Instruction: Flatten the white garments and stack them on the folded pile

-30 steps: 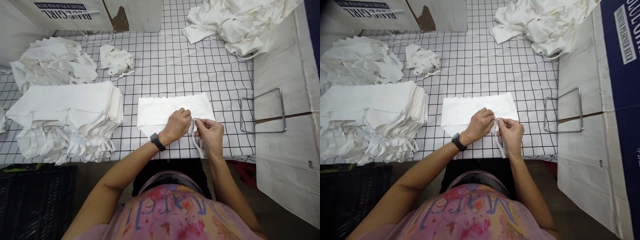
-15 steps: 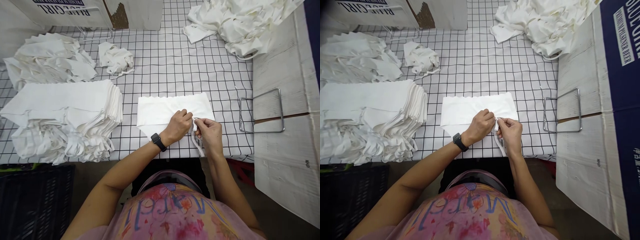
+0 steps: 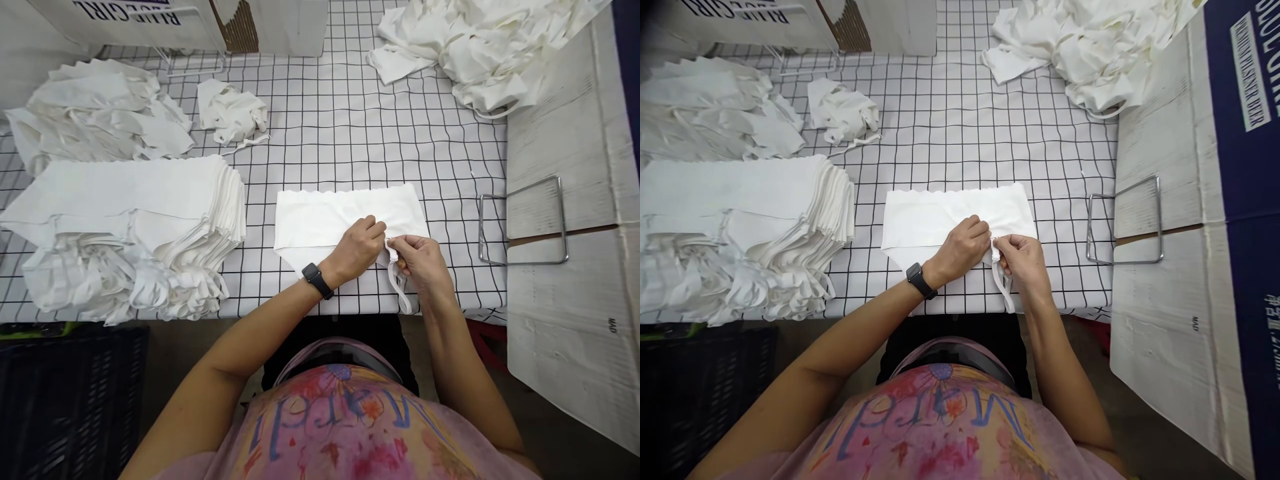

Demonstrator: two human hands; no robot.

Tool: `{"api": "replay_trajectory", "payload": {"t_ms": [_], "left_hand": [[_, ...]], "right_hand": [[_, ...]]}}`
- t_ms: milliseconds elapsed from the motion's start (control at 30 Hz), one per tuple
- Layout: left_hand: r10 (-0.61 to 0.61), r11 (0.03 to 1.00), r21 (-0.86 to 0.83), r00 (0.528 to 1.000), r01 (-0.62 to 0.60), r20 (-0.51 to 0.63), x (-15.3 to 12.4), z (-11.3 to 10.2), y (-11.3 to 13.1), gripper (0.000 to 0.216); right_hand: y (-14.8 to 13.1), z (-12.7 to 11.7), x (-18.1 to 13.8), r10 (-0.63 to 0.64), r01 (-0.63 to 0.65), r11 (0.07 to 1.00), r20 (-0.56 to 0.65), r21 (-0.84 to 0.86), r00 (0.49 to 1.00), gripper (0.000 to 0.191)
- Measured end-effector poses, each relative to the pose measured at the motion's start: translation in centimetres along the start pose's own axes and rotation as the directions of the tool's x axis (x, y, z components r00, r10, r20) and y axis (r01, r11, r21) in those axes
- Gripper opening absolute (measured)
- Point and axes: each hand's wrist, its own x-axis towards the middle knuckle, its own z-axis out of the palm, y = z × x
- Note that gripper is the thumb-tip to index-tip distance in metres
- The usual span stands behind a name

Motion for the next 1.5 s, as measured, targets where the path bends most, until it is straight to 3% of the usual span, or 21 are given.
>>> {"api": "replay_trajectory", "payload": {"t_ms": [333,533,733,900,1067,1167,1300,1500], "left_hand": [[-0.01,0.999,-0.04,1.0,0.011,0.016,0.1,0.0,-0.2,0.032],[-0.048,0.991,-0.126,0.999,0.045,-0.015,0.1,0.1,-0.5,0.026],[-0.038,0.996,-0.085,0.998,0.042,0.046,0.2,-0.4,-0.3,0.026],[-0.026,0.999,-0.029,0.999,0.026,0.022,0.2,-0.1,-0.3,0.026],[-0.01,0.999,0.04,1.0,0.009,0.023,0.1,0.2,-0.3,0.024],[-0.009,0.998,0.066,1.0,0.008,0.007,0.0,0.3,-0.2,0.025],[0.016,0.995,0.097,1.0,-0.014,-0.016,0.0,0.2,-0.2,0.027],[-0.033,0.996,0.083,0.997,0.027,0.073,-0.6,-1.8,1.2,0.014]], "right_hand": [[-0.4,-0.2,0.6,0.046,-0.048,0.999,0.101,0.018,0.994,0.026],[-0.2,-0.1,0.5,0.026,-0.03,0.998,0.068,0.048,0.997,0.029],[-1.0,0.0,0.5,0.111,-0.114,0.993,0.108,0.023,0.988,0.033],[-0.2,-0.3,-1.0,-0.004,0.008,0.999,0.093,-0.043,0.996,0.033],[0.7,-0.5,-3.4,0.013,-0.015,1.0,0.141,0.012,0.99,0.055],[0.9,-1.6,-5.1,0.032,-0.022,0.998,0.156,-0.065,0.987,0.06],[1.4,-4.6,-8.0,-0.072,0.08,0.964,0.041,-0.255,0.997,0.052],[4.7,-8.2,-10.7,-0.251,0.218,0.788,0.023,-0.575,0.968,0.037]]}}
